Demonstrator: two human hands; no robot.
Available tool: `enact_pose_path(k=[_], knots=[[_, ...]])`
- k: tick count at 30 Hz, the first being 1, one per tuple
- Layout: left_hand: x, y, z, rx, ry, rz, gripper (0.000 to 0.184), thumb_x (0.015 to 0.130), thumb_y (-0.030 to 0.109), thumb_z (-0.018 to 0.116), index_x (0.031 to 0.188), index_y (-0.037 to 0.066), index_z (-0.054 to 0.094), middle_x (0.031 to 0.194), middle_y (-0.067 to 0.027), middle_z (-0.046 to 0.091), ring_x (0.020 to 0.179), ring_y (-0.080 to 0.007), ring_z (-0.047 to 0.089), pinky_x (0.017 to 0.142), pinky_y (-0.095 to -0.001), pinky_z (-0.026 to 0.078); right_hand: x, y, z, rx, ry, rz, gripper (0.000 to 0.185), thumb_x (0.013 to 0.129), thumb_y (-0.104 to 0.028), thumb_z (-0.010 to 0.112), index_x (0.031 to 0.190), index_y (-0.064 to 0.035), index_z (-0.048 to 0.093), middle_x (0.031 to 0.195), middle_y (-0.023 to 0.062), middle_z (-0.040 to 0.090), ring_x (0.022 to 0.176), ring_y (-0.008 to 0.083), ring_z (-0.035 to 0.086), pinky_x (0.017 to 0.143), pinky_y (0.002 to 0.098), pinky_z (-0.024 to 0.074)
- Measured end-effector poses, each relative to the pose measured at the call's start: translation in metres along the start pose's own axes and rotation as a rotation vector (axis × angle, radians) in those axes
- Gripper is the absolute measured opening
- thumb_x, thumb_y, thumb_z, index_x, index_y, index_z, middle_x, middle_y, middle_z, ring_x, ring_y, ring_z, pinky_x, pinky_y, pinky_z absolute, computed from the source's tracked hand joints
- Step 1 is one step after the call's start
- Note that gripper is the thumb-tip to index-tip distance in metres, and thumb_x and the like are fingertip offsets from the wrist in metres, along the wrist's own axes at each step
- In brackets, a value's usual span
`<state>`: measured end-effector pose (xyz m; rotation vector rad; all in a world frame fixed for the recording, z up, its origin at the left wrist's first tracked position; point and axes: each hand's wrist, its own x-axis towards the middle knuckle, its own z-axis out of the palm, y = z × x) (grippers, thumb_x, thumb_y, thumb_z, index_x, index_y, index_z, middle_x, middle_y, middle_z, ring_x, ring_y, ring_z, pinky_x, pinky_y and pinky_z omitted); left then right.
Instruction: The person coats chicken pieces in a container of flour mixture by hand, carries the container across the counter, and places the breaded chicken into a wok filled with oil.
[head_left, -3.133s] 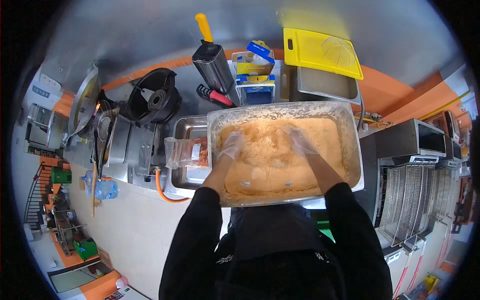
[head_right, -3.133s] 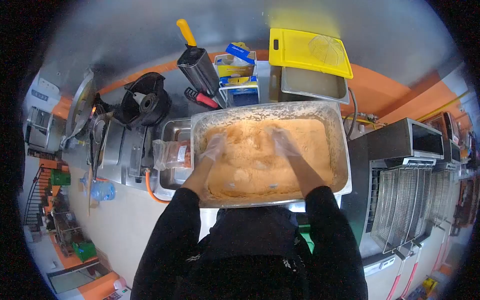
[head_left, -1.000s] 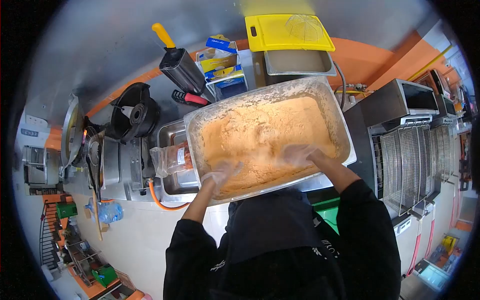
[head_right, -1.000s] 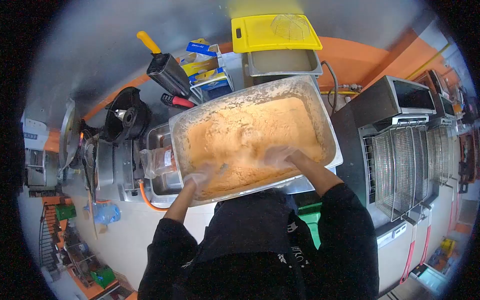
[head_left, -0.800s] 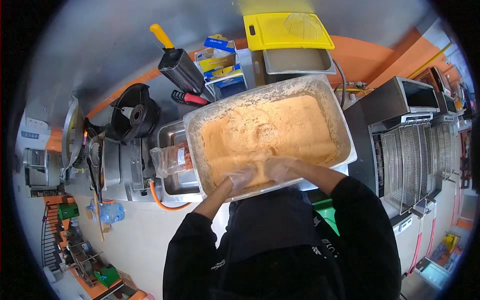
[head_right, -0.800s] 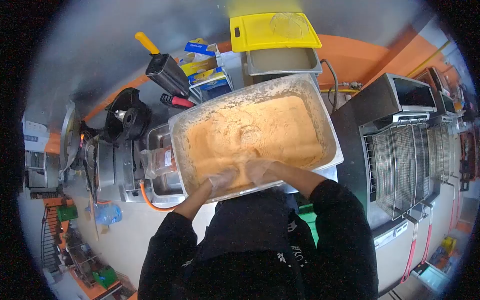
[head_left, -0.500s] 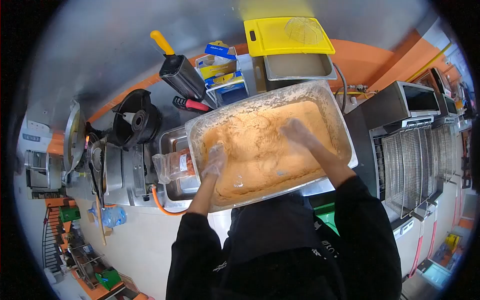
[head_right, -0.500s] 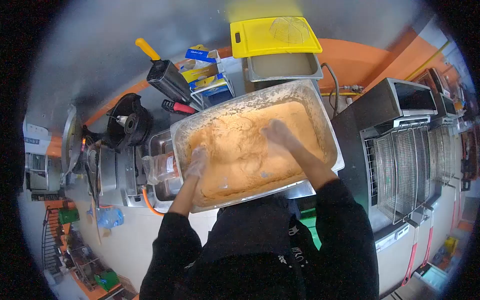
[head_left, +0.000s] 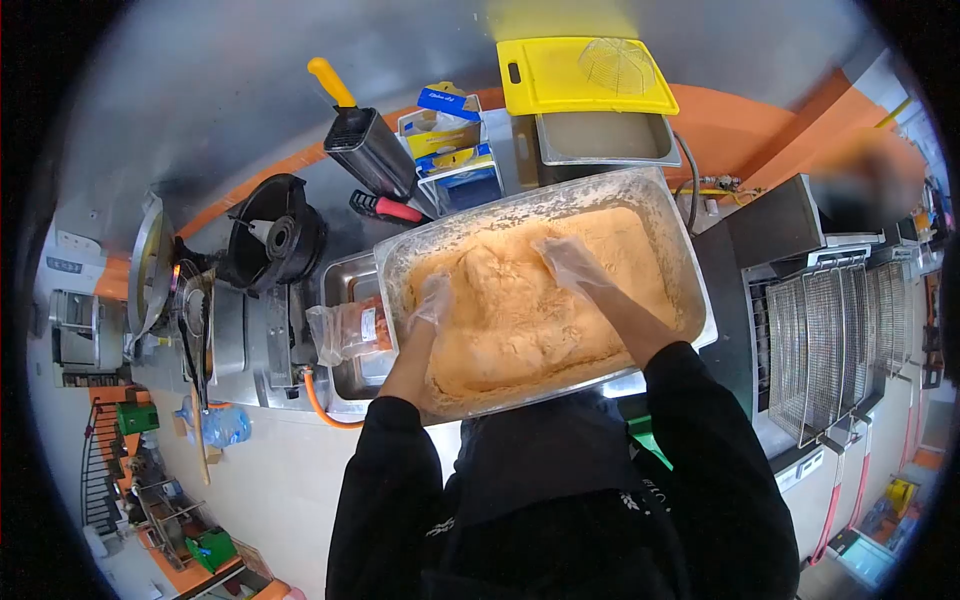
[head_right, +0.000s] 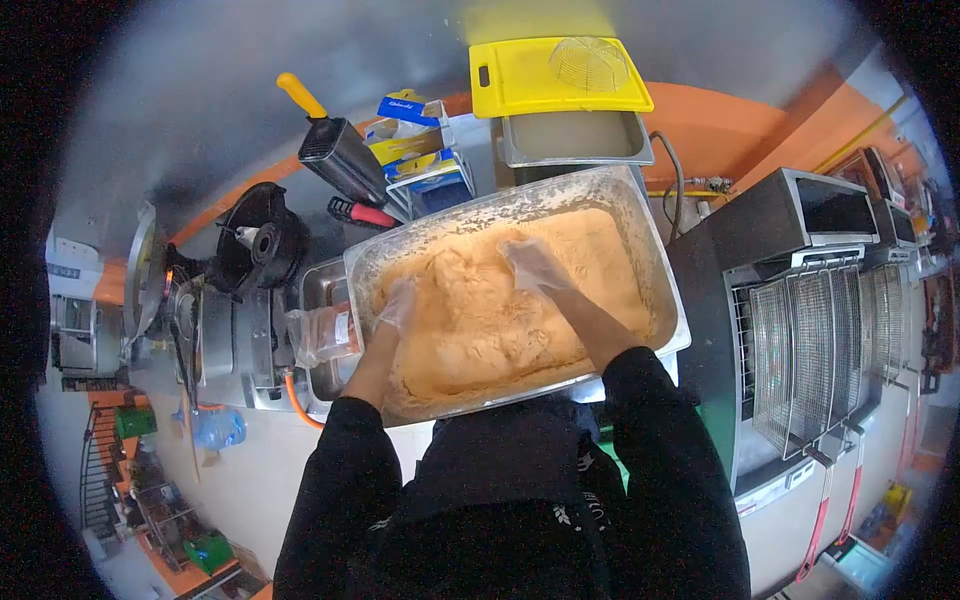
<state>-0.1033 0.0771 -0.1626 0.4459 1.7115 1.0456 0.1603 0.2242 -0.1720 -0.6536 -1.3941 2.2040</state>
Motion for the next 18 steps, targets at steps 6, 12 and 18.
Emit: enact_pose_path(k=[6, 12, 18], knots=[[0.01, -0.013, 0.032, 0.126, 0.004, 0.083, 0.033, 0.09, 0.036, 0.044, 0.088, 0.007, 0.059, 0.073, -0.0049, 0.056, 0.067, -0.0167, 0.055, 0.056, -0.0324, 0.044, -0.024, -0.079, 0.088, -0.619, 0.171, 0.167, 0.028, 0.092, -0.029, 0.044, 0.096, -0.0041, 0.055, 0.081, 0.0034, 0.054, 0.079, 0.0172, 0.052, 0.069, 0.0303, 0.0418], [0.008, -0.001, -0.012, 0.83, 0.157, 0.292, 0.031, 0.09, 0.031, 0.043, 0.093, 0.004, 0.06, 0.076, -0.0054, 0.058, 0.068, -0.0165, 0.054, 0.061, -0.0335, 0.045, 0.026, 0.019, 0.012, -0.342, 0.173, -0.222, 0.023, 0.091, -0.018, 0.042, 0.104, -0.0038, 0.054, 0.094, 0.0118, 0.06, 0.087, 0.0187, 0.059, 0.074, 0.0321, 0.0463], [0.029, 0.007, 0.027, 0.312, 0.175, 0.202, 0.032, 0.091, 0.028, 0.043, 0.093, 0.002, 0.061, 0.078, -0.0068, 0.061, 0.07, -0.0165, 0.055, 0.064, -0.0348, 0.045, 0.044, -0.029, 0.095, -1.699, -0.108, -0.277, 0.01, 0.078, -0.003, 0.051, 0.084, -0.01, 0.055, 0.078, 0.0034, 0.059, 0.076, 0.0166, 0.058, 0.063, 0.034, 0.0453]])
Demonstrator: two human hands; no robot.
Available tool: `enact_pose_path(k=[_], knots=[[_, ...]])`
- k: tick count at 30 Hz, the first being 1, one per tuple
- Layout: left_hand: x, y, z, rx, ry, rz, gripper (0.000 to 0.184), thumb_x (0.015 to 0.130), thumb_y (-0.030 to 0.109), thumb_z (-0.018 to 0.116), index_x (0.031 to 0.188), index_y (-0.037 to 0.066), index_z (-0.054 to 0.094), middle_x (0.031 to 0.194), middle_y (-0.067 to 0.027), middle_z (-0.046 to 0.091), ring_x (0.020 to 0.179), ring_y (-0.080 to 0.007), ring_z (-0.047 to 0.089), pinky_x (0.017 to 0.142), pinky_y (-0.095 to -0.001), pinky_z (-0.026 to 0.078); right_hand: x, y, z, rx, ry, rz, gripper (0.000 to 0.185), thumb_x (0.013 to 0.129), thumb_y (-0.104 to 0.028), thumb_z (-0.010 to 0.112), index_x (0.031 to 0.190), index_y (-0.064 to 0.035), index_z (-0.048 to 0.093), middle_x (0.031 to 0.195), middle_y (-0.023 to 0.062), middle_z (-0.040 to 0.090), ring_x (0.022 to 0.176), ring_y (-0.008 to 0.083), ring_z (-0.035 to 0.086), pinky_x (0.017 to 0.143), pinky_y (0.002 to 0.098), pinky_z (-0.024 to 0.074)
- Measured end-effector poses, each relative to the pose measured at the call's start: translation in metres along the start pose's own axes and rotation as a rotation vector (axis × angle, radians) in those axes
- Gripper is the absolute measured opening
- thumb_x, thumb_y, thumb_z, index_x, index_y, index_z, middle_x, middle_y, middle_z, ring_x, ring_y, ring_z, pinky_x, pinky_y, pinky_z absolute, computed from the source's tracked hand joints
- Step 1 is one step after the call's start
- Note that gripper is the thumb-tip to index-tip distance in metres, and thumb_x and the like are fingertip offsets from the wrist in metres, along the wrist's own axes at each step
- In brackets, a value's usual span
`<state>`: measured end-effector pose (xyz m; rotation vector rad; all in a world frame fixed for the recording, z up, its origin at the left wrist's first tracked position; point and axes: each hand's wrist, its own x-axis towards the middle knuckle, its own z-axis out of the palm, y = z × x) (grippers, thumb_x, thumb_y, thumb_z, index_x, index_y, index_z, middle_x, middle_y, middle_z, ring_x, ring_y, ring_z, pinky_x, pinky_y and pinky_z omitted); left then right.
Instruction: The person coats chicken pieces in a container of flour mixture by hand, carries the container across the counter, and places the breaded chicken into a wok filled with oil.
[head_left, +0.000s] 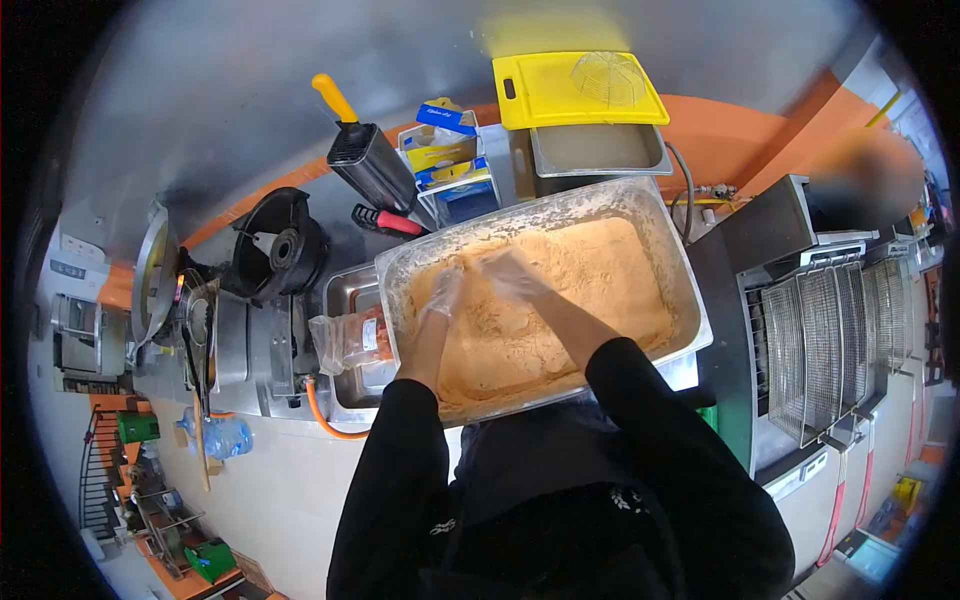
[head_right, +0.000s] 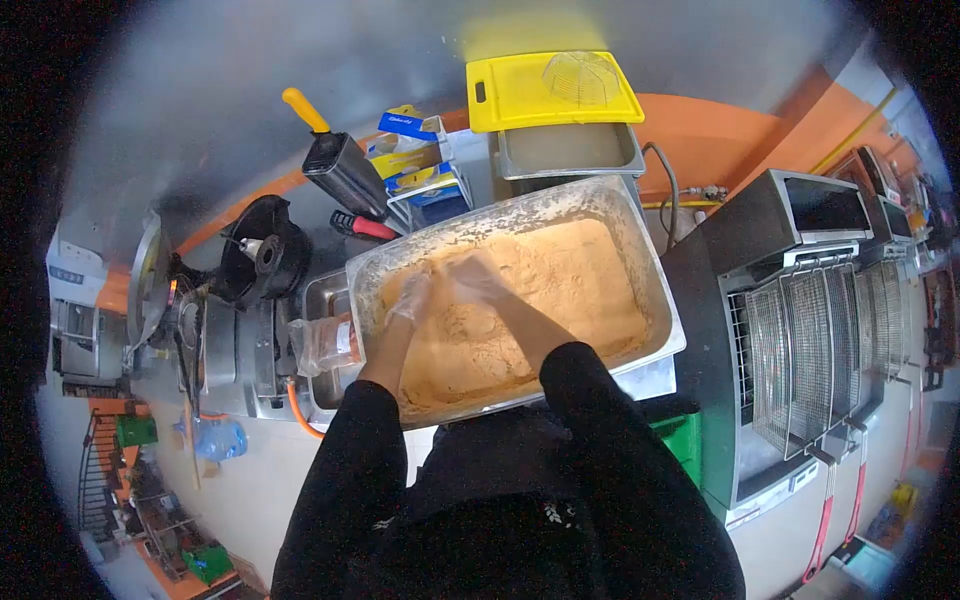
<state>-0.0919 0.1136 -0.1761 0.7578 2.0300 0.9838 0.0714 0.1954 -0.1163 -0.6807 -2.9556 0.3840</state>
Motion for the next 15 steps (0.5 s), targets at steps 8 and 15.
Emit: enact_pose_path(k=[8, 15], knots=[[0.032, -0.041, -0.052, 0.87, 0.125, 0.209, 0.046, 0.091, 0.038, 0.038, 0.086, 0.0, 0.063, 0.071, -0.0144, 0.063, 0.071, -0.0278, 0.06, 0.065, -0.0387, 0.046, -0.047, 0.059, -0.019, 0.536, -0.108, 0.33, 0.029, 0.081, -0.029, 0.057, 0.091, -0.0025, 0.064, 0.082, 0.0113, 0.064, 0.079, 0.0224, 0.059, 0.077, 0.0327, 0.0454], [-0.055, 0.076, -0.026, 0.796, 0.148, 0.159, 0.053, 0.094, 0.038, 0.026, 0.097, -0.004, 0.059, 0.093, -0.0208, 0.063, 0.093, -0.0349, 0.058, 0.081, -0.0419, 0.044, -0.032, 0.015, -0.004, 0.106, -0.236, 0.397, 0.053, 0.085, -0.043, 0.04, 0.094, 0.0041, 0.063, 0.085, 0.017, 0.062, 0.088, 0.0294, 0.058, 0.098, 0.0392, 0.0312]])
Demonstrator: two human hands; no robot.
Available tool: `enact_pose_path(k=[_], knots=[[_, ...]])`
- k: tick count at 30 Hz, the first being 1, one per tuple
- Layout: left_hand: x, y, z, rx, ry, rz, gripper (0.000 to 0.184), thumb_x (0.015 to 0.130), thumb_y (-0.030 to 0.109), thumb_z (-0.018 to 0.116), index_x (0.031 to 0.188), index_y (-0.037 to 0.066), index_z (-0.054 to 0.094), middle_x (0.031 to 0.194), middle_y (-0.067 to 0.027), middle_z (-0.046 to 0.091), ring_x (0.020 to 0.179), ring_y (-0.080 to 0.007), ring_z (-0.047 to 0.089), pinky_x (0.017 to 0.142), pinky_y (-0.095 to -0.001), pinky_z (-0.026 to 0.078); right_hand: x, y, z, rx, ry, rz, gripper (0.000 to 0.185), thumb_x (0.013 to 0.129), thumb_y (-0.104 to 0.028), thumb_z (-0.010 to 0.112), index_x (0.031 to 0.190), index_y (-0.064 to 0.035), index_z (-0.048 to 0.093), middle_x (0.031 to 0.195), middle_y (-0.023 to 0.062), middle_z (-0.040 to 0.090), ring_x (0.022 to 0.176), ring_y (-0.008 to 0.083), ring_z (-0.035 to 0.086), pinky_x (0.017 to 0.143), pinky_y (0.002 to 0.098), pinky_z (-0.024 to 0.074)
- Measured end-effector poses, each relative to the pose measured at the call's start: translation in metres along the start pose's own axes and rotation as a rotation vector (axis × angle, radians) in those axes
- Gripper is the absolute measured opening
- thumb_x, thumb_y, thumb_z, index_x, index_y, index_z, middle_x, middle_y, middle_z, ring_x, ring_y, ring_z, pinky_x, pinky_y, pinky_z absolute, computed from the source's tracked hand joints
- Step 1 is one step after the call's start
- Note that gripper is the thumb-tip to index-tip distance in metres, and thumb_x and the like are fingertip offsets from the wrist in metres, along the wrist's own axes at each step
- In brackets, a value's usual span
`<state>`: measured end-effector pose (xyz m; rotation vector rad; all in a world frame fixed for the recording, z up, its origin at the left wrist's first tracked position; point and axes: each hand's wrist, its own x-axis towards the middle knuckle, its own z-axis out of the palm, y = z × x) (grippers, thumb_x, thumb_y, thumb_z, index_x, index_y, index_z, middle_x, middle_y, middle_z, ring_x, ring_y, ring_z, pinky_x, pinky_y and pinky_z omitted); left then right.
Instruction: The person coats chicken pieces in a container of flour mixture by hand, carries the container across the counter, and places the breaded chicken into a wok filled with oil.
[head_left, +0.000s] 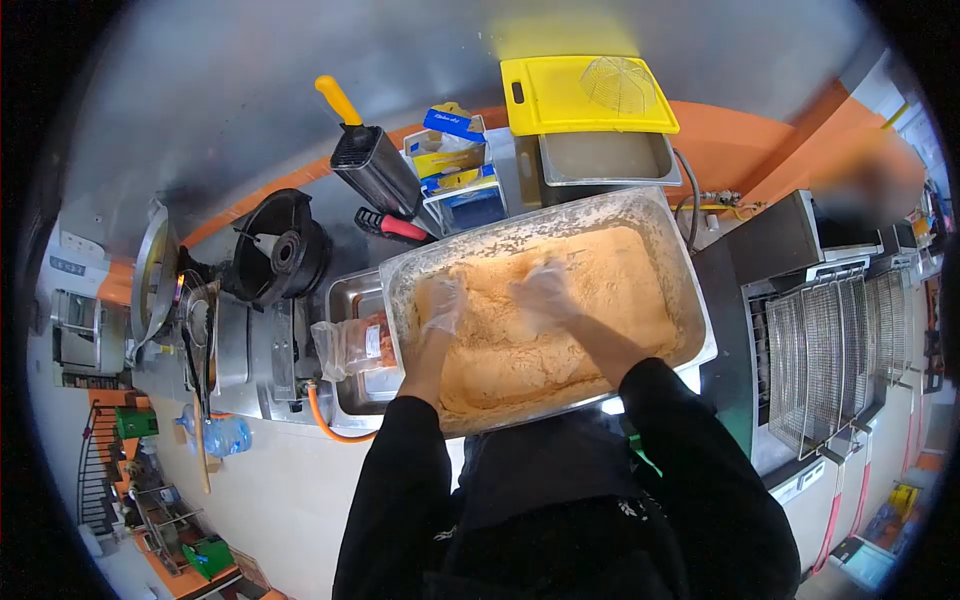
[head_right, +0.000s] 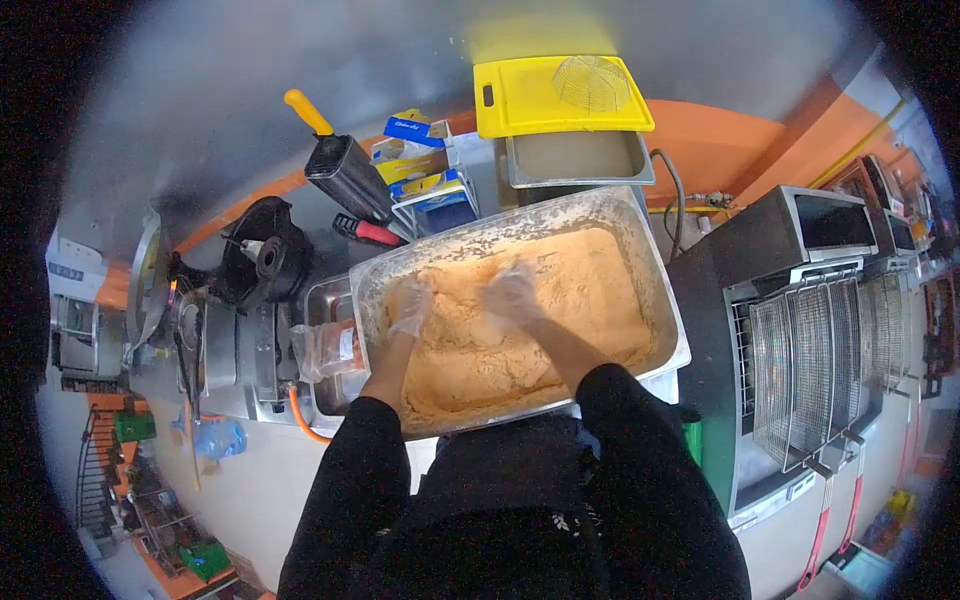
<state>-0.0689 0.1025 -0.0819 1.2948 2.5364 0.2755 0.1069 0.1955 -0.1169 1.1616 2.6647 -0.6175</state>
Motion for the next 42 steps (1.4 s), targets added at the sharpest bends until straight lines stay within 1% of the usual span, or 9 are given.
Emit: enact_pose_path(k=[9, 14, 17, 21, 26, 31, 36, 39, 42], knots=[[-0.033, -0.044, -0.002, -0.37, -0.412, 0.085, 0.055, 0.091, 0.04, 0.033, 0.129, 0.001, 0.038, 0.133, -0.0183, 0.04, 0.124, -0.0261, 0.038, 0.101, -0.0373, 0.033, -0.042, -0.009, -0.04, 0.463, 0.173, -0.772, 0.041, 0.088, -0.039, 0.043, 0.103, -0.0034, 0.057, 0.087, 0.0151, 0.062, 0.079, 0.0276, 0.058, 0.074, 0.038, 0.0408], [-0.032, -0.043, -0.005, -0.054, -0.727, -0.041, 0.049, 0.093, 0.035, 0.027, 0.126, 0.001, 0.043, 0.132, -0.0136, 0.04, 0.123, -0.024, 0.037, 0.103, -0.0331, 0.026, -0.046, 0.035, -0.036, 0.523, -0.48, -0.083, 0.034, 0.089, -0.032, 0.045, 0.109, -0.007, 0.055, 0.094, 0.0139, 0.061, 0.087, 0.0262, 0.056, 0.074, 0.0367, 0.0426], [-0.025, -0.053, 0.066, -0.366, -0.632, -0.111, 0.046, 0.093, 0.034, 0.03, 0.12, 0.001, 0.048, 0.121, -0.0124, 0.048, 0.114, -0.022, 0.045, 0.099, -0.0316, 0.031, -0.033, 0.038, 0.045, -0.21, 0.477, -0.848, 0.024, 0.087, -0.028, 0.054, 0.102, -0.0091, 0.058, 0.098, 0.0101, 0.06, 0.09, 0.0197, 0.055, 0.088, 0.0296, 0.041], [-0.075, 0.032, -0.037, -0.819, -0.633, -0.335, 0.045, 0.093, 0.033, 0.031, 0.118, 0.0, 0.051, 0.112, -0.0109, 0.054, 0.106, -0.0194, 0.05, 0.097, -0.0303, 0.034, -0.078, -0.006, -0.032, 0.788, -0.07, -0.329, 0.042, 0.089, -0.044, 0.043, 0.095, -0.005, 0.058, 0.09, 0.0114, 0.06, 0.085, 0.0212, 0.056, 0.071, 0.0331, 0.0427], [-0.036, -0.094, 0.126, -0.83, -0.294, 0.121, 0.031, 0.091, 0.025, 0.037, 0.105, 0.002, 0.054, 0.101, -0.011, 0.056, 0.09, -0.0205, 0.055, 0.075, -0.0334, 0.045, -0.065, 0.065, -0.017, 0.485, -0.316, -0.016, 0.044, 0.096, -0.038, 0.033, 0.11, -0.0076, 0.06, 0.093, 0.0161, 0.062, 0.088, 0.0245, 0.057, 0.081, 0.0358, 0.0411], [-0.048, -0.098, 0.155, -0.584, -0.518, -0.206, 0.032, 0.091, 0.029, 0.04, 0.105, 0.004, 0.053, 0.1, -0.0086, 0.056, 0.088, -0.0185, 0.054, 0.071, -0.0336, 0.044, -0.13, -0.007, -0.077, 0.816, -0.363, 0.1, 0.051, 0.096, -0.042, 0.031, 0.114, -0.0023, 0.055, 0.101, 0.0179, 0.06, 0.093, 0.0248, 0.055, 0.084, 0.036, 0.0408], [-0.074, 0.003, 0.019, -1.265, -0.632, -0.441, 0.036, 0.092, 0.029, 0.033, 0.111, 0.004, 0.049, 0.1, -0.0114, 0.053, 0.096, -0.0219, 0.051, 0.084, -0.0353, 0.04, -0.107, -0.009, -0.047, 1.198, -0.119, -0.189, 0.058, 0.093, -0.048, 0.034, 0.132, -0.004, 0.038, 0.128, 0.0093, 0.044, 0.113, 0.0224, 0.045, 0.097, 0.0343, 0.0347], [-0.068, -0.013, -0.002, -0.82, -0.557, -0.213, 0.035, 0.092, 0.028, 0.035, 0.113, 0.003, 0.049, 0.1, -0.01, 0.053, 0.091, -0.021, 0.05, 0.08, -0.0341, 0.04, -0.079, 0.062, -0.009, 1.494, -0.297, -0.432, 0.058, 0.094, -0.046, 0.033, 0.137, -0.0067, 0.031, 0.14, 0.0069, 0.032, 0.124, 0.0218, 0.036, 0.105, 0.033, 0.0263], [-0.068, -0.03, 0.02, -0.497, -0.542, -0.126, 0.037, 0.091, 0.026, 0.037, 0.116, 0.001, 0.048, 0.106, -0.013, 0.052, 0.097, -0.0237, 0.05, 0.085, -0.0337, 0.039, -0.1, 0.031, -0.048, 1.389, -0.353, -0.097, 0.051, 0.095, -0.041, 0.034, 0.136, -0.01, 0.034, 0.139, 0.0049, 0.036, 0.125, 0.0184, 0.034, 0.105, 0.0317, 0.0247]])
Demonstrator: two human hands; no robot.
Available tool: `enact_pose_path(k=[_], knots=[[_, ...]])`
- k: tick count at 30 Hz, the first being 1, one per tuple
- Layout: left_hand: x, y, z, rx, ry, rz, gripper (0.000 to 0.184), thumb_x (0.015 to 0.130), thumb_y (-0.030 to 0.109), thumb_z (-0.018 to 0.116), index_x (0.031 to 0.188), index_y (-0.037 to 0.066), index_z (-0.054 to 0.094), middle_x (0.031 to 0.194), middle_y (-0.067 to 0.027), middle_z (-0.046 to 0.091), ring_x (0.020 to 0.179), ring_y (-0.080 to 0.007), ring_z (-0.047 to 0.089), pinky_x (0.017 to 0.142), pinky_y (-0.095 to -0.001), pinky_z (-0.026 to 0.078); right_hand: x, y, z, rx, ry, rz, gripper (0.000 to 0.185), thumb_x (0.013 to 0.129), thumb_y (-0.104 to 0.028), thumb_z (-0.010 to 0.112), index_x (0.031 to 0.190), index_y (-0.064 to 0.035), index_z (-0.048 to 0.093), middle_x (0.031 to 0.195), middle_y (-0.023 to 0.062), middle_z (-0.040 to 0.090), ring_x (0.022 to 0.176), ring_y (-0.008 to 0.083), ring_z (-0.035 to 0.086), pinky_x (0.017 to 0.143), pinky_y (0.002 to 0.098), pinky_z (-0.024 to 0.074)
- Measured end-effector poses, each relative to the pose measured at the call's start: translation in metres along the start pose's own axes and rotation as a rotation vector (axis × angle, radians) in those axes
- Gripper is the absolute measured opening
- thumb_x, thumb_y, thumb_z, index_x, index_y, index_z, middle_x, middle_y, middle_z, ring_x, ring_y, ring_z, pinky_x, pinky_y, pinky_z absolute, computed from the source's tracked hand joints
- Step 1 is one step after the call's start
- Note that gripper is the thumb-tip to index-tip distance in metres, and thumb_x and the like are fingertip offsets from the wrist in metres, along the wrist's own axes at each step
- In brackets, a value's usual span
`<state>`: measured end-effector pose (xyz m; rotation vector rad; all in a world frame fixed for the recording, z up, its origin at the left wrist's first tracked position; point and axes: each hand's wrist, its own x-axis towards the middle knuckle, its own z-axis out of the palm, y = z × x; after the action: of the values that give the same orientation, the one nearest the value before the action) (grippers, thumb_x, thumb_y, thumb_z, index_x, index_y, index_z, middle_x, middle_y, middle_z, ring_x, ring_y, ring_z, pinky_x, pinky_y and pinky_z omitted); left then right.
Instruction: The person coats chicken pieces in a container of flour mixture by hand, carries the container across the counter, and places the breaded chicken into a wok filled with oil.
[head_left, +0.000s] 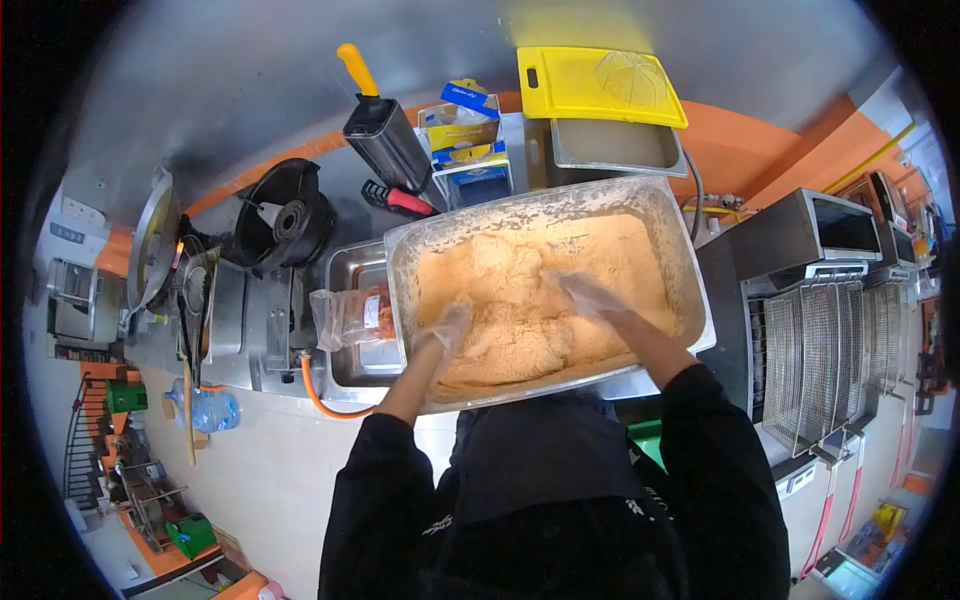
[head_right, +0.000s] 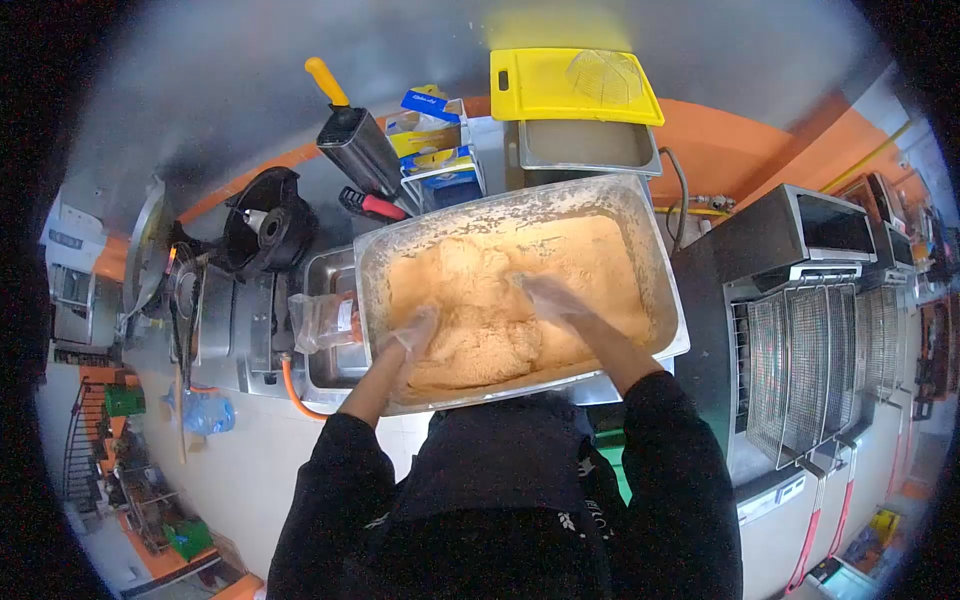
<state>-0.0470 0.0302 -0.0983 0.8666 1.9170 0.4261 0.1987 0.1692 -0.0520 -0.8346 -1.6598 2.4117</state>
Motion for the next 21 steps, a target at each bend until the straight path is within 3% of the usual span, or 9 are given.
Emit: enact_pose_path(k=[1, 4, 6, 8, 10, 12, 14, 17, 21], knots=[[0.001, 0.0, 0.01, -0.073, 0.001, -0.034, 0.038, 0.091, 0.026, 0.038, 0.117, 0.001, 0.047, 0.108, -0.014, 0.052, 0.099, -0.0247, 0.049, 0.087, -0.0336, 0.038, -0.005, -0.023, 0.024, -0.099, 0.144, 0.149, 0.048, 0.095, -0.039, 0.035, 0.135, -0.0113, 0.037, 0.137, 0.0041, 0.039, 0.124, 0.0168, 0.034, 0.104, 0.0313, 0.0255], [-0.007, 0.022, 0.027, -0.454, 0.007, -0.166, 0.04, 0.089, 0.024, 0.04, 0.121, -0.001, 0.045, 0.114, -0.0169, 0.05, 0.104, -0.0274, 0.049, 0.092, -0.0333, 0.037, 0.028, 0.017, 0.043, -0.422, 0.114, -0.111, 0.048, 0.095, -0.038, 0.034, 0.134, -0.0104, 0.039, 0.133, 0.0077, 0.042, 0.118, 0.0183, 0.04, 0.103, 0.0326, 0.0267], [-0.01, 0.033, 0.023, -0.525, 0.025, -0.155, 0.043, 0.089, 0.023, 0.042, 0.123, -0.003, 0.044, 0.118, -0.0188, 0.05, 0.108, -0.0292, 0.048, 0.096, -0.0331, 0.036, 0.038, 0.026, 0.036, -0.152, 0.089, -0.021, 0.05, 0.095, -0.041, 0.034, 0.134, -0.0105, 0.038, 0.133, 0.0098, 0.042, 0.117, 0.0195, 0.042, 0.101, 0.0335, 0.0308], [0.011, -0.006, 0.013, -0.139, 0.254, 0.366, 0.027, 0.09, 0.026, 0.042, 0.1, 0.003, 0.051, 0.097, -0.0104, 0.056, 0.09, -0.0222, 0.053, 0.073, -0.0299, 0.041, 0.048, 0.038, 0.008, -0.099, 0.078, 0.061, 0.053, 0.094, -0.044, 0.034, 0.134, -0.0101, 0.038, 0.132, 0.011, 0.043, 0.116, 0.0202, 0.043, 0.097, 0.0342, 0.0352], [0.015, -0.023, 0.001, 0.274, 0.255, 0.489, 0.025, 0.091, 0.028, 0.043, 0.088, 0.006, 0.054, 0.086, -0.0054, 0.059, 0.08, -0.0179, 0.055, 0.061, -0.0271, 0.043, 0.041, 0.051, -0.027, -0.288, 0.062, 0.16, 0.054, 0.093, -0.046, 0.035, 0.131, -0.0087, 0.04, 0.127, 0.0106, 0.045, 0.112, 0.0203, 0.045, 0.092, 0.0338, 0.0395], [0.02, -0.027, -0.009, 0.699, 0.019, 0.223, 0.023, 0.09, 0.028, 0.045, 0.087, 0.007, 0.054, 0.084, -0.0038, 0.057, 0.079, -0.0161, 0.053, 0.06, -0.0246, 0.041, -0.003, -0.008, -0.013, -0.539, 0.014, 0.277, 0.053, 0.093, -0.047, 0.036, 0.124, -0.006, 0.045, 0.115, 0.0088, 0.05, 0.103, 0.0202, 0.048, 0.086, 0.0312, 0.0433], [-0.006, -0.033, -0.001, 0.753, -0.135, 0.13, 0.024, 0.09, 0.028, 0.045, 0.087, 0.007, 0.054, 0.082, -0.0036, 0.056, 0.077, -0.0162, 0.052, 0.059, -0.0252, 0.041, -0.024, -0.032, 0.008, -0.6, 0.009, 0.444, 0.049, 0.093, -0.047, 0.037, 0.114, -0.004, 0.05, 0.101, 0.0069, 0.051, 0.094, 0.0195, 0.05, 0.081, 0.0284, 0.0446], [-0.012, -0.03, 0.028, 0.351, -0.167, 0.05, 0.025, 0.09, 0.028, 0.044, 0.085, 0.006, 0.055, 0.08, -0.0034, 0.056, 0.074, -0.0163, 0.052, 0.058, -0.0262, 0.041, -0.021, -0.011, 0.04, -0.265, 0.028, 0.535, 0.05, 0.091, -0.05, 0.039, 0.113, -0.0053, 0.049, 0.097, 0.0074, 0.05, 0.092, 0.0198, 0.049, 0.083, 0.0308, 0.042], [-0.018, 0.006, 0.034, -0.482, -0.12, -0.054, 0.027, 0.09, 0.028, 0.043, 0.084, 0.006, 0.055, 0.077, -0.003, 0.055, 0.069, -0.0164, 0.051, 0.056, -0.0275, 0.04, 0.019, 0.037, 0.039, 0.122, 0.106, 0.066, 0.051, 0.088, -0.052, 0.045, 0.11, -0.0065, 0.049, 0.098, 0.0063, 0.05, 0.09, 0.0173, 0.048, 0.076, 0.0335, 0.0416]])
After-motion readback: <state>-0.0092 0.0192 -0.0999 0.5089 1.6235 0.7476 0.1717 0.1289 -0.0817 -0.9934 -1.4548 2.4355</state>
